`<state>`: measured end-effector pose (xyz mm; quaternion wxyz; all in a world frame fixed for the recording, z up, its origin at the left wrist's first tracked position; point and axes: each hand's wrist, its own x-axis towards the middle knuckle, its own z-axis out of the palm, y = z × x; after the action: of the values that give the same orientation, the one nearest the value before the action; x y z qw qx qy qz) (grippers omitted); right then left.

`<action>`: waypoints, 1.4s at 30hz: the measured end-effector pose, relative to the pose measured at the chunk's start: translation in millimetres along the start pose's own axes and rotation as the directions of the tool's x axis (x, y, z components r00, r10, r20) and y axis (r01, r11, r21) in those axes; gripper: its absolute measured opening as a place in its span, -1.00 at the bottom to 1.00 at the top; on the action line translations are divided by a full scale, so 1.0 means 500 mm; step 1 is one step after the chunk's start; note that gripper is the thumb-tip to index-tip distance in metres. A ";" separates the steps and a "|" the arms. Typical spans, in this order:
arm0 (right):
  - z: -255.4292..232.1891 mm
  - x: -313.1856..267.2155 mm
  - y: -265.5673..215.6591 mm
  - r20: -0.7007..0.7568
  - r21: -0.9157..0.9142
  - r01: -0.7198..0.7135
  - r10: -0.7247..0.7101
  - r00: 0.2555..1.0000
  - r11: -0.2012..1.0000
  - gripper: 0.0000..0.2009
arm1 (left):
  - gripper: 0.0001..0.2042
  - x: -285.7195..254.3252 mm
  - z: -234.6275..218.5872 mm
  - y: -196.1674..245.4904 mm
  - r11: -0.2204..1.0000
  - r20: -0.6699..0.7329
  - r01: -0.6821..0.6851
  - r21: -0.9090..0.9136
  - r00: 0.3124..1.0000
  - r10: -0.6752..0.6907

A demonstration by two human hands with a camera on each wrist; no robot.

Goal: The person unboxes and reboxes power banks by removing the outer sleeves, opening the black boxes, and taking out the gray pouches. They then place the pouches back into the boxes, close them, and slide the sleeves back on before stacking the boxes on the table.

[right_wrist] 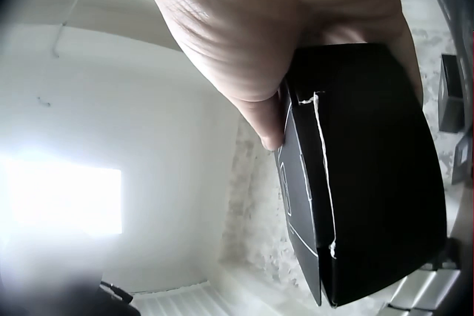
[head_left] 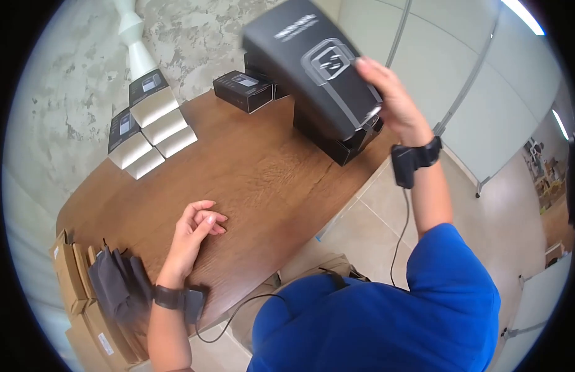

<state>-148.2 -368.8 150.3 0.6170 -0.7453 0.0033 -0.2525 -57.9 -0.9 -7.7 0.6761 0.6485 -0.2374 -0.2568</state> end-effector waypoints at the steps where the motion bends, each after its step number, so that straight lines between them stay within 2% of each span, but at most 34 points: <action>1: -0.036 0.006 -0.001 -0.005 0.015 -0.009 0.009 1.000 1.000 -0.42 | -0.63 -0.001 0.001 0.002 1.000 0.004 -0.001 0.021 1.000 0.001; 3: -0.103 0.029 0.001 -0.046 0.025 -0.015 0.017 0.999 1.000 -0.50 | -0.62 -0.001 0.002 0.002 0.999 0.015 -0.004 0.040 1.000 0.003; 6: -0.213 0.080 0.008 -0.188 -0.128 -0.191 0.165 0.968 0.973 -0.45 | -0.65 0.003 -0.003 -0.006 1.000 0.016 0.003 0.021 1.000 -0.003; 7: -0.244 0.096 0.016 -0.195 -0.129 -0.191 0.164 0.967 0.973 -0.45 | -0.67 0.004 -0.006 -0.009 1.000 0.018 0.001 0.018 1.000 -0.001; 9: -0.297 0.121 0.035 -0.169 -0.054 -0.343 0.330 0.929 0.938 -0.51 | -0.68 0.005 -0.006 -0.010 1.000 0.023 -0.006 0.017 1.000 0.006; 10: -0.319 0.127 0.050 -0.171 -0.053 -0.339 0.326 0.930 0.939 -0.51 | -0.69 0.004 -0.007 -0.008 1.000 0.020 0.010 0.021 1.000 -0.010; 12: -0.358 0.142 0.086 -0.249 -0.152 -0.427 0.384 0.889 0.891 -0.48 | -0.70 0.004 -0.007 -0.006 0.999 0.014 0.021 0.027 1.000 -0.022; 13: -0.367 0.148 0.092 -0.190 -0.243 -0.488 0.452 0.872 0.838 -0.34 | -0.71 0.004 -0.006 -0.005 0.999 0.014 0.032 0.026 0.999 -0.032; 14: -0.376 0.152 0.102 -0.189 -0.237 -0.487 0.452 0.872 0.840 -0.34 | -0.72 0.004 -0.007 -0.003 0.999 0.014 0.045 0.027 0.999 -0.045; 16: -0.385 0.152 0.121 -0.192 -0.334 -0.549 0.515 0.835 0.766 -0.31 | -0.73 0.006 -0.009 -0.005 0.998 0.005 0.053 0.025 0.999 -0.054; 17: -0.386 0.151 0.125 -0.173 -0.384 -0.547 0.523 0.834 0.744 -0.29 | -0.74 0.006 -0.009 -0.006 0.998 -0.004 0.061 0.017 0.998 -0.061; 20: -0.376 0.150 0.145 -0.247 -0.342 -0.551 0.492 0.835 0.761 -0.34 | -0.75 0.006 -0.009 -0.003 0.997 0.002 0.073 0.006 0.997 -0.073; 24: -0.381 0.154 0.160 -0.247 -0.325 -0.573 0.517 0.820 0.753 -0.39 | -0.74 0.007 -0.013 -0.006 0.996 0.029 0.084 0.002 0.996 -0.084; 27: -0.379 0.153 0.167 -0.269 -0.290 -0.548 0.483 0.833 0.785 -0.43 | -0.76 0.006 -0.012 -0.008 0.997 0.019 0.077 -0.023 0.997 -0.076; 33: -0.377 0.156 0.147 -0.179 -0.393 -0.547 0.522 0.834 0.739 -0.42 | -0.75 0.006 -0.014 -0.006 0.997 0.043 0.078 0.005 0.996 -0.078; 35: -0.359 0.149 0.147 -0.326 -0.528 -0.499 0.379 0.866 0.687 -0.44 | -0.75 0.006 -0.015 -0.005 0.997 0.050 0.074 0.027 0.996 -0.075; 36: -0.362 0.151 0.154 -0.306 -0.539 -0.493 0.386 0.870 0.683 -0.44 | -0.75 0.007 -0.013 -0.003 0.997 0.031 0.081 0.014 0.996 -0.082; 40: -0.428 0.172 0.190 -0.234 -0.389 -0.536 0.482 0.844 0.749 -0.48 | -0.73 0.005 -0.009 0.002 0.999 0.062 0.049 -0.002 0.997 -0.049; 41: -0.388 0.145 0.165 -0.272 -0.385 -0.496 0.418 0.867 0.778 -0.50 | -0.73 0.006 -0.008 -0.003 0.998 0.058 0.038 -0.039 0.998 -0.036; 42: -0.412 0.154 0.174 -0.132 -0.356 -0.429 0.410 0.902 0.830 -0.51 | -0.73 0.006 -0.012 -0.007 0.997 0.069 0.043 -0.058 0.997 -0.039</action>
<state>-132.8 -603.3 121.9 0.5026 -0.8240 0.2304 -0.1238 -51.9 1.3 -11.5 0.6814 0.6237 -0.2389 -0.2994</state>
